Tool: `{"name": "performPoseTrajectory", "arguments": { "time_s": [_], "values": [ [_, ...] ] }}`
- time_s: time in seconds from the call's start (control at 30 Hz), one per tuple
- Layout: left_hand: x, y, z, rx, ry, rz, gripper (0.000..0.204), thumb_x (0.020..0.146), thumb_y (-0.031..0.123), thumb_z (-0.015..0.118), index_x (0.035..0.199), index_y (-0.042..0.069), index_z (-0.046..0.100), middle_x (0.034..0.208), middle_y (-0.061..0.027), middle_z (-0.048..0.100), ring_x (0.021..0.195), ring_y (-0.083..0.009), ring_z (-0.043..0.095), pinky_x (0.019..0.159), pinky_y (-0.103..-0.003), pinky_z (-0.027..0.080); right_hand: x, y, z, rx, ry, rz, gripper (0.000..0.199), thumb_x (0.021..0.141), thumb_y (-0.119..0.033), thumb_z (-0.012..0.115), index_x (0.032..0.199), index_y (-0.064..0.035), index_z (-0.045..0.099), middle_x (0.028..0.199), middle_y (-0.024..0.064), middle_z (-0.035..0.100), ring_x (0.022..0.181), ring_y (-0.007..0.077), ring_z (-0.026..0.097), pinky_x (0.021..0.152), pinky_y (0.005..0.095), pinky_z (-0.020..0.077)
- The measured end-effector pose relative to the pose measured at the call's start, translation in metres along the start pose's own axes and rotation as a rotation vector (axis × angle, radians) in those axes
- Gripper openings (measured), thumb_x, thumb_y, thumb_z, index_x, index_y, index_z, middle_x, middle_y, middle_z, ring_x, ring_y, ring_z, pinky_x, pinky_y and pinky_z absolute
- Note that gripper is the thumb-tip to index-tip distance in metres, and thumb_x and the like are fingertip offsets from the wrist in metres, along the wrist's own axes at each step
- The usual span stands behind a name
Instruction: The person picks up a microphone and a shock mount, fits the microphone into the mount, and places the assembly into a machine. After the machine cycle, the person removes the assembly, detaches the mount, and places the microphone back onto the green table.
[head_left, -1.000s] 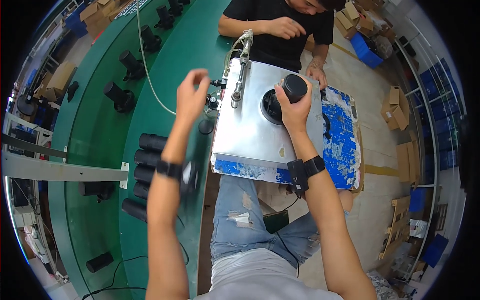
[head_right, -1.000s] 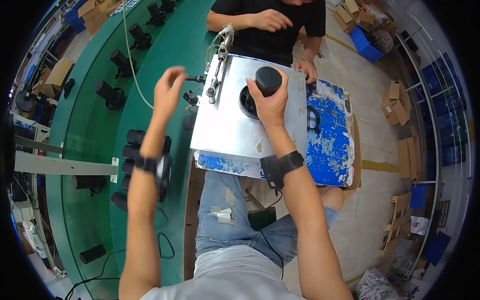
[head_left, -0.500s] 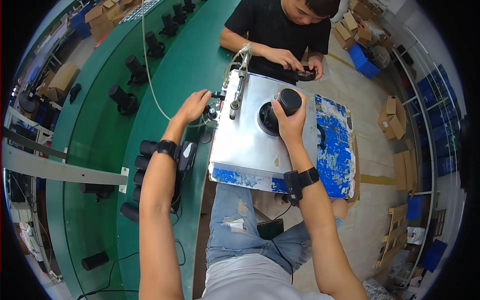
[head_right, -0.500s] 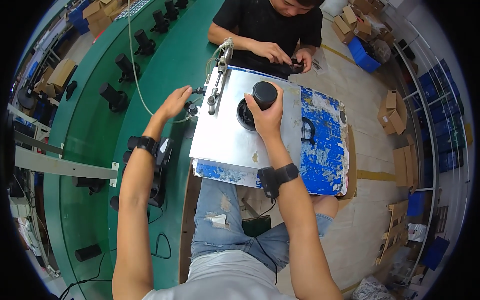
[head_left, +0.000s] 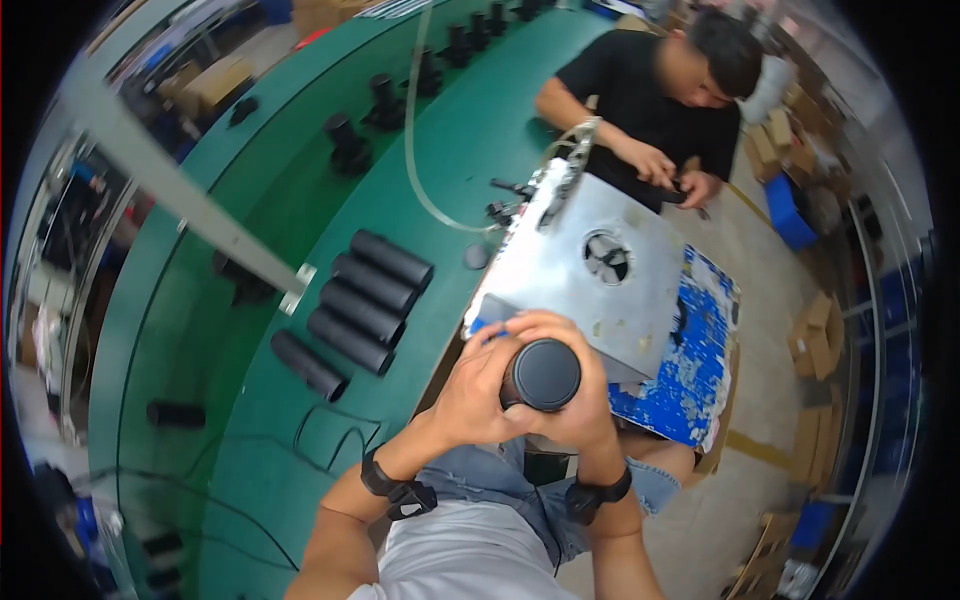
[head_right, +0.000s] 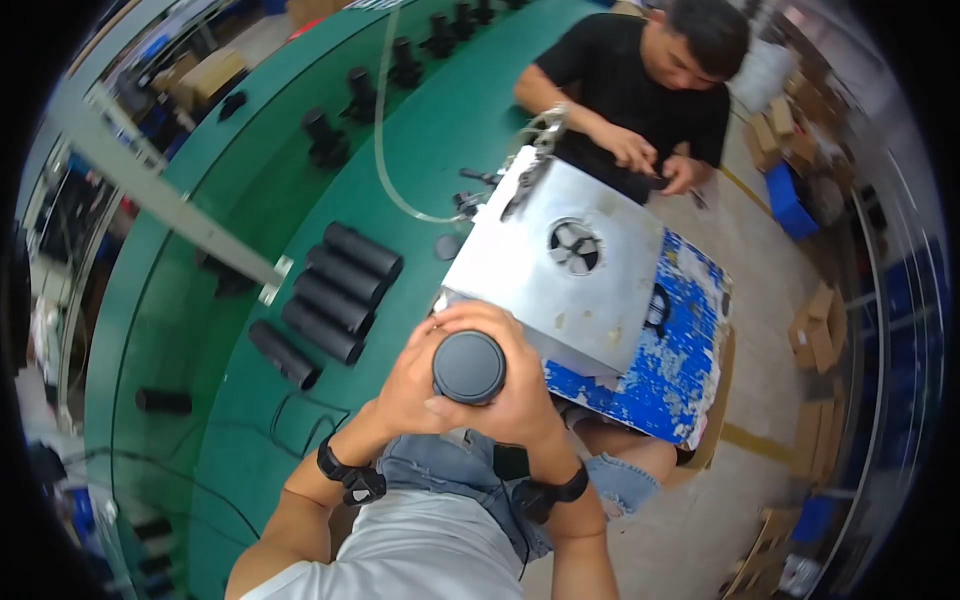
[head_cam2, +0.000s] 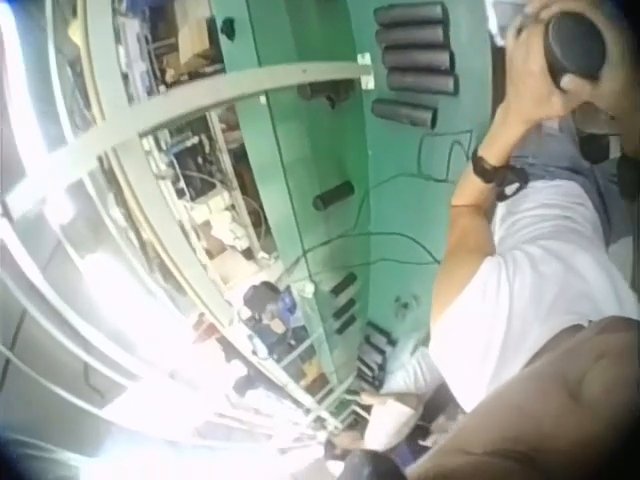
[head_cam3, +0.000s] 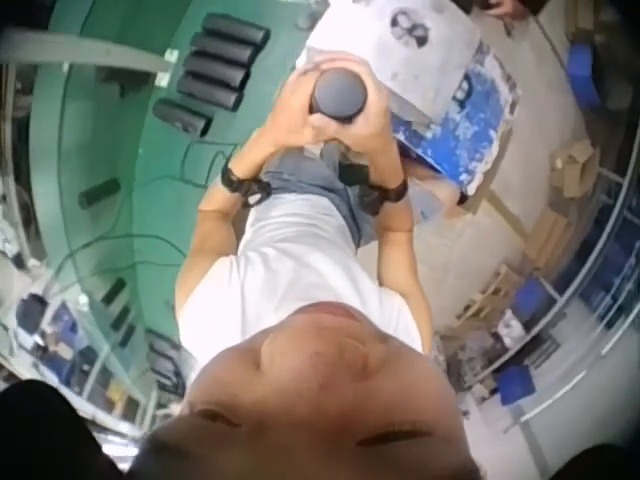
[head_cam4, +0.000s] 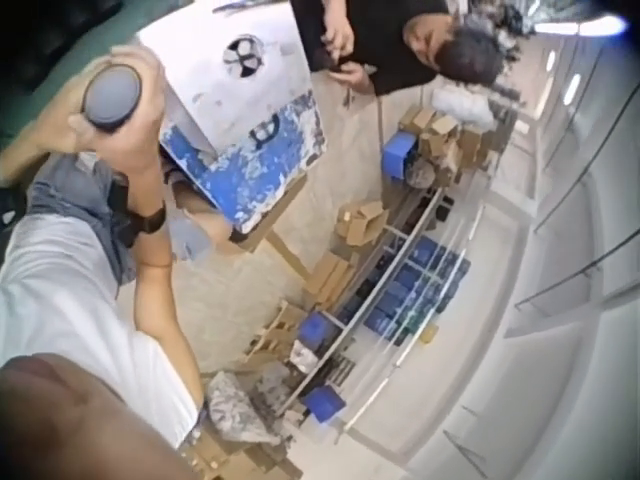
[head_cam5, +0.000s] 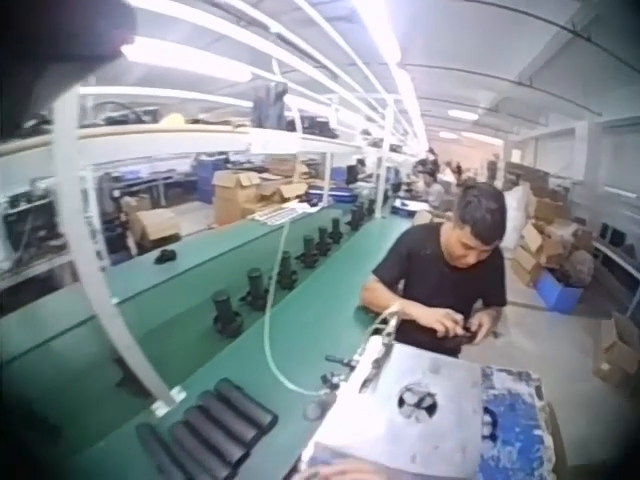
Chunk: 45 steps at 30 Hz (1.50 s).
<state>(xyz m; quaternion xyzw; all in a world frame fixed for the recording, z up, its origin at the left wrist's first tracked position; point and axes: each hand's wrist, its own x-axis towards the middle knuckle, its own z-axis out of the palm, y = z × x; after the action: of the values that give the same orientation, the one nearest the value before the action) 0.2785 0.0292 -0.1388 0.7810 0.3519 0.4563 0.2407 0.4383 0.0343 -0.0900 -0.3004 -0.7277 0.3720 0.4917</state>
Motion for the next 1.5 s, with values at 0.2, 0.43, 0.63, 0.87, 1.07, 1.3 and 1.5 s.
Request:
{"name": "performPoseTrajectory", "arguments": {
  "time_s": [0.2, 0.43, 0.63, 0.87, 1.07, 1.3, 1.5],
  "values": [
    [-0.09, -0.021, -0.075, 0.116, 0.239, -0.555, 0.066, 0.063, 0.033, 0.086, 0.111, -0.002, 0.057, 0.1, -0.0161, 0.065, 0.09, -0.0251, 0.064, 0.079, -0.036, 0.05, -0.082, 0.026, 0.02, -0.009, -0.011, 0.39, 0.056, 0.074, -0.022, 0.073, 0.122, -0.0011, 0.052, 0.131, 0.0125, 0.048, 0.121, 0.0229, 0.048, 0.096, 0.0357, 0.0403],
    [-0.139, -0.107, -0.208, 0.61, 0.956, -0.735, 0.063, 0.075, 0.038, 0.076, 0.113, -0.005, 0.05, 0.099, -0.0213, 0.065, 0.092, -0.0347, 0.064, 0.083, -0.041, 0.048, -0.152, 0.066, -0.003, 0.095, 0.247, 0.613, 0.032, 0.086, -0.003, 0.062, 0.117, -0.0011, 0.053, 0.12, 0.0102, 0.056, 0.112, 0.018, 0.053, 0.088, 0.0292, 0.0458],
    [-0.207, -0.183, -0.274, 0.826, 1.099, -0.882, 0.071, 0.074, 0.046, 0.074, 0.121, 0.0, 0.046, 0.102, -0.0243, 0.064, 0.096, -0.0407, 0.062, 0.085, -0.044, 0.047, -0.166, 0.078, 0.006, 0.109, 0.221, 0.688, 0.029, 0.087, -0.002, 0.06, 0.115, -0.0007, 0.053, 0.118, 0.0104, 0.058, 0.11, 0.018, 0.055, 0.088, 0.0282, 0.0459],
    [-0.213, -0.178, -0.31, 0.719, 0.906, -0.861, 0.069, 0.092, 0.052, 0.047, 0.131, -0.004, 0.042, 0.113, -0.0242, 0.061, 0.109, -0.0376, 0.056, 0.094, -0.041, 0.042, -0.185, 0.093, -0.002, 0.129, 0.288, 0.753, 0.026, 0.089, -0.003, 0.057, 0.115, 0.0004, 0.054, 0.112, 0.0102, 0.062, 0.106, 0.0167, 0.057, 0.093, 0.0276, 0.0426],
    [-0.258, -0.136, -0.372, 1.608, 0.723, -0.881, 0.051, 0.087, 0.04, 0.059, 0.126, 0.008, 0.051, 0.122, -0.0151, 0.056, 0.118, -0.0349, 0.048, 0.089, -0.049, 0.044, -0.202, 0.101, -0.013, 0.106, 0.324, 0.82, 0.025, 0.09, -0.001, 0.055, 0.115, 0.0018, 0.053, 0.111, 0.0117, 0.062, 0.104, 0.0164, 0.058, 0.094, 0.0279, 0.0426],
    [-0.326, -0.132, -0.357, 1.473, 0.498, -1.152, 0.038, 0.083, 0.042, 0.062, 0.108, 0.014, 0.056, 0.111, -0.0139, 0.055, 0.101, -0.0416, 0.052, 0.079, -0.05, 0.048, -0.2, 0.1, -0.011, 0.107, 0.345, 0.842, 0.026, 0.09, -0.003, 0.057, 0.115, 0.0012, 0.054, 0.11, 0.0117, 0.063, 0.104, 0.0163, 0.058, 0.093, 0.027, 0.0432],
    [-0.264, -0.058, -0.323, 1.459, 0.528, -0.951, 0.016, 0.075, 0.022, 0.063, 0.079, 0.007, 0.06, 0.08, -0.0094, 0.059, 0.078, -0.031, 0.059, 0.069, -0.043, 0.05, -0.188, 0.09, -0.007, 0.15, 0.256, 0.79, 0.025, 0.091, -0.009, 0.057, 0.115, -0.0007, 0.055, 0.108, 0.0096, 0.064, 0.101, 0.016, 0.06, 0.087, 0.0269, 0.0443]
  ]
}}
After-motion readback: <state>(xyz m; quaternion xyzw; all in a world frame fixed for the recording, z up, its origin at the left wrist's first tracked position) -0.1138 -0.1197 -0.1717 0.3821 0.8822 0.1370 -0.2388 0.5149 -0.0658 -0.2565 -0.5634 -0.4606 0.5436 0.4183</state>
